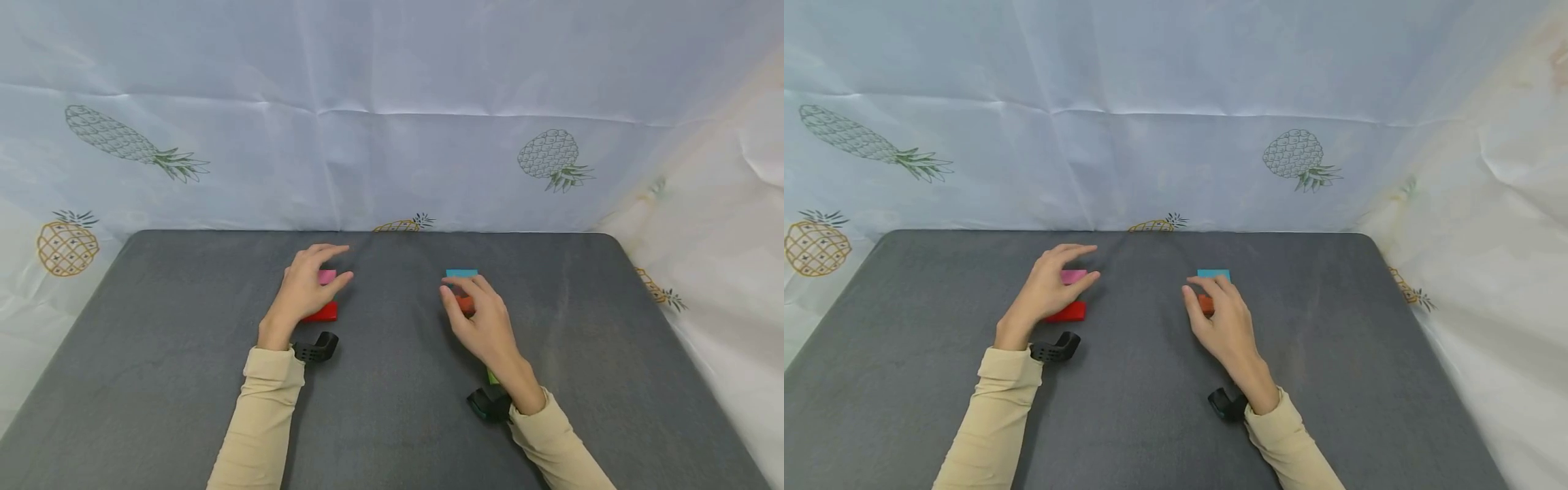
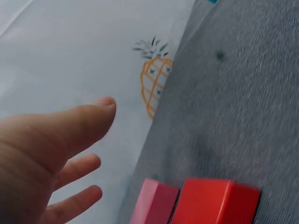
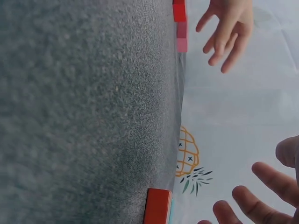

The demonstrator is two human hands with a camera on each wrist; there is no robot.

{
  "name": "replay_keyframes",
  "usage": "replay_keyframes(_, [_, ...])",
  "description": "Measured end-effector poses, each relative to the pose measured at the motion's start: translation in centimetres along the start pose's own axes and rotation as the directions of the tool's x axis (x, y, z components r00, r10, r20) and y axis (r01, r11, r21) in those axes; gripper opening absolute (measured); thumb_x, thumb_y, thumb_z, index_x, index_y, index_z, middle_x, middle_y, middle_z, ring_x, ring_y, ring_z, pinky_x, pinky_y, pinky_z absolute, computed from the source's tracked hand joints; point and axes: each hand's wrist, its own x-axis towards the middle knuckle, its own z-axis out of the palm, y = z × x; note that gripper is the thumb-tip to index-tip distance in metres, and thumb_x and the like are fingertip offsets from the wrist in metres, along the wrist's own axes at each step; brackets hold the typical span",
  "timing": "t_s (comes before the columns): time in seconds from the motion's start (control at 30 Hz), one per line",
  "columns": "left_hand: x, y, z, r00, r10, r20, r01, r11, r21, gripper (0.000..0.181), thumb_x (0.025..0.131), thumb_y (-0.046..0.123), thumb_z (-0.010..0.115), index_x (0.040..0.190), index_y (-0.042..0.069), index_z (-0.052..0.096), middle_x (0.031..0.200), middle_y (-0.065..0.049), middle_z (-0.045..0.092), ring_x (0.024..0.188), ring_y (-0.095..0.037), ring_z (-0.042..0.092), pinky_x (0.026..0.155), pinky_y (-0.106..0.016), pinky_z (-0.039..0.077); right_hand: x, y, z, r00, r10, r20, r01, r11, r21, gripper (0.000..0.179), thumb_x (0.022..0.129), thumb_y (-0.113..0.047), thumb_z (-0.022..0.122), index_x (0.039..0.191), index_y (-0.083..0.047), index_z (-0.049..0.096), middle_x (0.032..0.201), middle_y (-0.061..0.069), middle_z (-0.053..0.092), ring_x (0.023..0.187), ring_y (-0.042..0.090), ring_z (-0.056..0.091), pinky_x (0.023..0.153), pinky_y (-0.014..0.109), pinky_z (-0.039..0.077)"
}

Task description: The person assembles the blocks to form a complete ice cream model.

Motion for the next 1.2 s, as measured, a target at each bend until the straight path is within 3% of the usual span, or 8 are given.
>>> replay_keyframes(0.1, [-0.1,-0.6,-0.3,1.000,-0.010,0.002,0.010,1.000,0.000,0.049,0.096,0.024,0.072,0.141,0.009,0.061,0.148,-0.017,0.055,0.136,-0.046,0.047,0.102,-0.074,0.037,-0.3,0.1,-0.2,1.000,-0.008,-0.023,0.009,1.000,0.030,0.020,0.098,-0.019,0.069,0.113,-0.008,0.076,0.091,0.005,0.066,0.068,0.014,0.062,0.061,0.030,0.053])
replay_keyframes(0.2, [-0.3,-1.2,-0.6,1.000,-0.018,0.008,0.018,1.000,-0.007,0.049,0.095,0.021,0.072,0.141,0.008,0.061,0.148,-0.018,0.055,0.136,-0.047,0.046,0.103,-0.074,0.037,-0.6,0.2,-0.5,0.999,-0.016,-0.040,0.018,0.999,0.043,0.018,0.097,-0.016,0.071,0.111,-0.005,0.076,0.084,0.003,0.065,0.066,0.013,0.061,0.060,0.026,0.053])
replay_keyframes(0.63, [-0.5,-2.0,-0.9,0.991,-0.086,0.102,0.082,0.996,0.043,0.051,0.096,0.019,0.071,0.144,0.008,0.058,0.152,-0.024,0.047,0.139,-0.052,0.038,0.104,-0.077,0.032,-2.5,0.9,-2.4,0.999,0.025,-0.023,-0.024,0.999,0.024,0.024,0.088,-0.010,0.079,0.111,-0.002,0.078,0.079,0.003,0.065,0.069,0.007,0.060,0.057,0.023,0.055])
replay_keyframes(0.77, [-0.6,-2.2,-0.9,0.984,-0.126,0.124,0.119,0.991,0.064,0.051,0.096,0.018,0.070,0.144,0.008,0.058,0.153,-0.025,0.045,0.141,-0.052,0.035,0.104,-0.077,0.031,-2.9,0.9,-3.2,1.000,0.027,0.015,-0.027,0.999,-0.029,0.024,0.083,-0.010,0.084,0.106,-0.002,0.079,0.080,0.003,0.067,0.069,0.011,0.062,0.058,0.023,0.053])
replay_keyframes(0.87, [-0.6,-2.4,-0.8,0.981,-0.147,0.128,0.138,0.988,0.073,0.050,0.097,0.017,0.069,0.144,0.008,0.058,0.153,-0.024,0.046,0.140,-0.051,0.036,0.104,-0.076,0.031,-3.0,0.8,-4.0,0.994,0.068,0.086,-0.061,0.995,-0.081,0.025,0.082,-0.013,0.086,0.104,-0.003,0.080,0.081,0.003,0.067,0.069,0.011,0.062,0.060,0.023,0.051])
replay_keyframes(0.97, [-0.7,-2.6,-0.8,0.980,-0.154,0.122,0.146,0.986,0.075,0.049,0.096,0.015,0.070,0.143,0.006,0.059,0.151,-0.024,0.048,0.139,-0.050,0.038,0.104,-0.075,0.031,-2.9,0.6,-4.8,0.969,0.162,0.188,-0.139,0.982,-0.132,0.031,0.084,-0.018,0.085,0.110,-0.002,0.078,0.083,0.005,0.066,0.068,0.009,0.059,0.058,0.023,0.047])
replay_keyframes(1.2, [-0.7,-3.1,-1.0,0.983,-0.148,0.109,0.138,0.986,0.092,0.045,0.094,0.012,0.071,0.138,0.004,0.063,0.144,-0.025,0.055,0.133,-0.050,0.046,0.100,-0.073,0.035,-2.7,0.6,-6.2,0.858,0.358,0.367,-0.271,0.925,-0.267,0.056,0.086,-0.031,0.083,0.128,0.003,0.066,0.079,0.004,0.062,0.065,0.012,0.052,0.056,0.026,0.040])
